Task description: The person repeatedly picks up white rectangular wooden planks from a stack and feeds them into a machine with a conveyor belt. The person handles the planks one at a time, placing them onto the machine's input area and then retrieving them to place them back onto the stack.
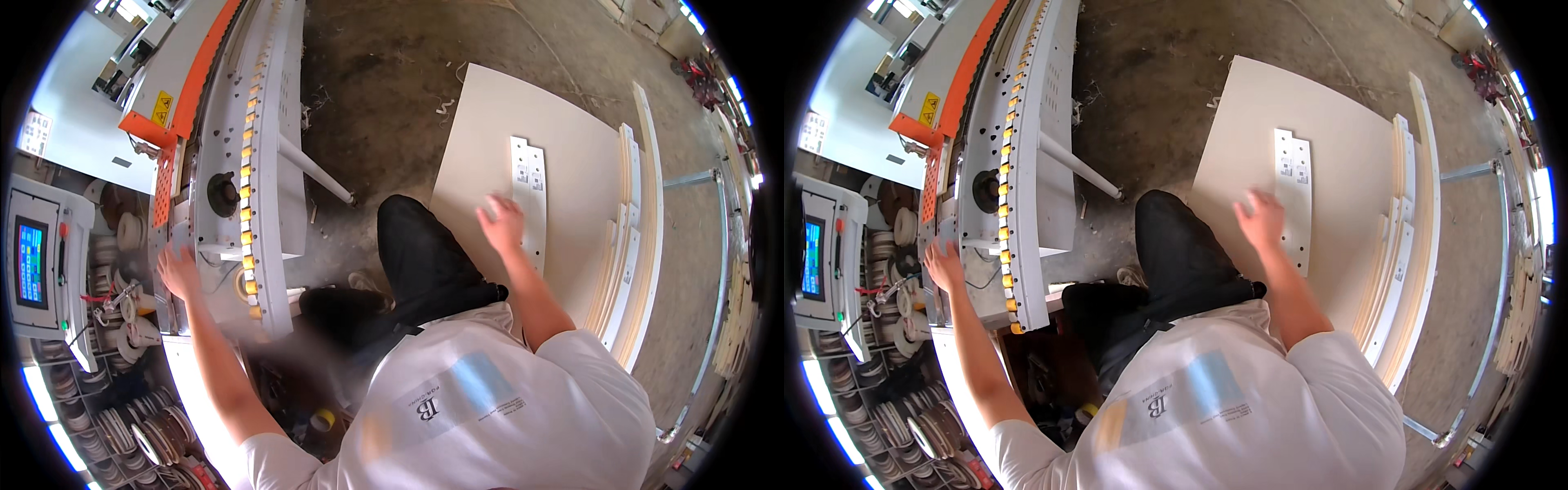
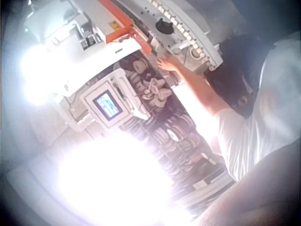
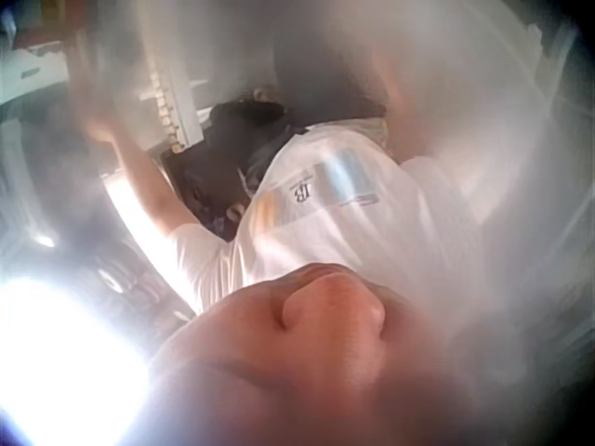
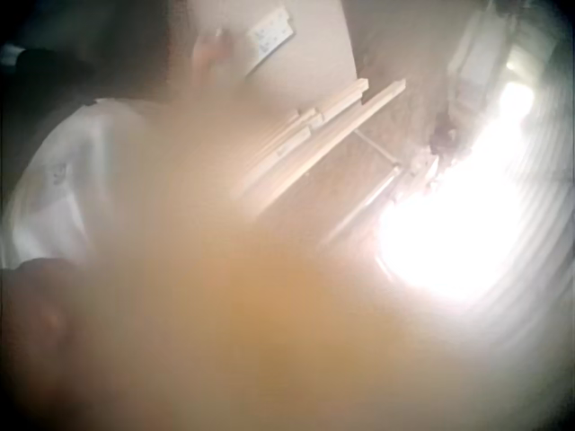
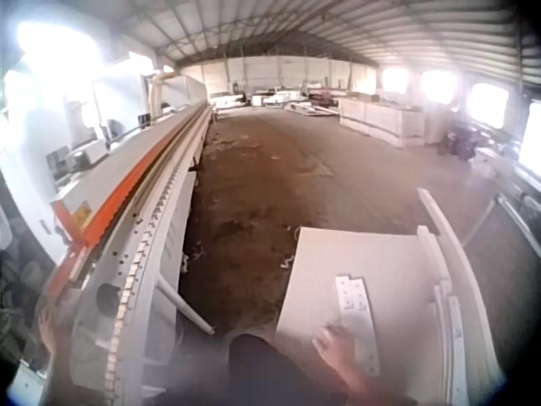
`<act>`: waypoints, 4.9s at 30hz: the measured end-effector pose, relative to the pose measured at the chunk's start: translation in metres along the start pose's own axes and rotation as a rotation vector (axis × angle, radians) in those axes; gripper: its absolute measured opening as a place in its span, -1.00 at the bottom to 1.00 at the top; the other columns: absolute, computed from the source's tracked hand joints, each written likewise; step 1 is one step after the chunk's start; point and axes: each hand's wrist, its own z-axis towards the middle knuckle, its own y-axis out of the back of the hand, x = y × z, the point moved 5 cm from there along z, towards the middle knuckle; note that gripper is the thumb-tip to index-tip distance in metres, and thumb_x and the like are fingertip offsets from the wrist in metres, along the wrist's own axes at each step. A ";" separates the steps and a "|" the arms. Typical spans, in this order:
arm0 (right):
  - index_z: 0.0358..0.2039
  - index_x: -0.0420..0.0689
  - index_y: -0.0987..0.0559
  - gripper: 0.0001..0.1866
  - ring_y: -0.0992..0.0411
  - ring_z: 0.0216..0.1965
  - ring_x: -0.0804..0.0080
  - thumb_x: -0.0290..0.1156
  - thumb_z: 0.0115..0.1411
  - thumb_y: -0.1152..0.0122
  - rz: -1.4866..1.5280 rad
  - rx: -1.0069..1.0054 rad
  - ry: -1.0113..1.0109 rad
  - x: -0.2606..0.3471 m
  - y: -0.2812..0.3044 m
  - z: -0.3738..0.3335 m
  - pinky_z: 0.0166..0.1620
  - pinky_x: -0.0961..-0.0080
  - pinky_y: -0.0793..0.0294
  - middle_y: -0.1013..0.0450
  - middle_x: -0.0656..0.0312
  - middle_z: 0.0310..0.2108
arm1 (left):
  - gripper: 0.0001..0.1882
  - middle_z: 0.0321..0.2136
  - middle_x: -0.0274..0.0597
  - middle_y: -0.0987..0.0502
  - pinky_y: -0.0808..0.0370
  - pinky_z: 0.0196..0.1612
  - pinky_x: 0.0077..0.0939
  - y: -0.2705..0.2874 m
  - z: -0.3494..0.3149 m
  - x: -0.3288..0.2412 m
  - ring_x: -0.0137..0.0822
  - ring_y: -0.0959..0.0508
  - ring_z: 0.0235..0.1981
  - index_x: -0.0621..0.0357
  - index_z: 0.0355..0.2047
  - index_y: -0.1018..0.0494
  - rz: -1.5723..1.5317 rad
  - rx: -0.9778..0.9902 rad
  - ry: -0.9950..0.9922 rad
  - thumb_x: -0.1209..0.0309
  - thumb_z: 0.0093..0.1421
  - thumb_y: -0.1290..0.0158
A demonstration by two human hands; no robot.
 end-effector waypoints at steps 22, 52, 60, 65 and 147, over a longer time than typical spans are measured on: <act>0.25 -0.17 -0.53 -0.08 -0.51 0.25 0.10 0.28 0.08 -0.47 -0.359 0.203 -0.488 -0.098 -0.018 -0.022 0.17 0.05 -0.57 -0.35 0.14 0.43 | -0.59 0.12 -0.15 -0.59 -0.51 0.18 -0.08 0.007 -0.008 -0.005 0.01 -0.55 0.16 0.05 0.14 -0.57 -0.097 -0.015 -0.011 0.18 0.37 -0.09; -0.26 -0.21 -0.55 -0.73 -0.46 -0.29 0.57 -0.24 0.39 -0.34 0.841 -0.043 -0.602 -0.066 0.007 -0.010 -0.17 0.42 -0.48 -0.55 0.32 -0.35 | -0.71 0.02 -0.16 -0.63 -0.52 0.14 -0.09 0.001 -0.010 -0.001 0.03 -0.58 0.09 0.04 0.00 -0.60 -0.150 -0.041 -0.024 0.23 0.35 -0.11; 0.01 -0.21 -0.66 -0.73 -0.40 -0.31 0.70 -0.35 0.39 -0.42 1.213 -0.079 -0.399 0.039 0.055 0.031 -0.22 0.62 -0.38 -0.54 0.44 -0.31 | -0.71 0.00 -0.20 -0.66 -0.56 0.14 -0.13 0.040 -0.019 -0.055 -0.02 -0.60 0.07 0.02 0.00 -0.63 -0.355 -0.159 -0.238 0.40 0.26 -0.24; -0.11 -0.15 -0.67 -0.79 -0.37 -0.37 0.67 -0.35 0.35 -0.48 1.374 0.028 -0.363 0.105 0.050 0.014 -0.25 0.57 -0.41 -0.50 0.45 -0.39 | -0.60 0.06 -0.19 -0.67 -0.60 0.13 -0.21 0.130 -0.071 -0.207 -0.05 -0.64 0.06 0.02 -0.02 -0.65 -0.822 0.060 -0.435 0.46 0.10 -0.41; 0.01 -0.27 -0.68 -0.77 -0.55 -0.31 0.58 -0.44 0.47 -0.21 0.989 0.690 0.037 0.153 -0.011 -0.060 -0.17 0.59 -0.54 -0.68 0.19 -0.29 | -0.63 0.02 -0.16 -0.67 -0.54 0.13 -0.16 0.062 -0.033 0.103 -0.02 -0.63 0.03 0.01 0.02 -0.67 -0.398 -0.364 0.459 0.12 0.29 -0.26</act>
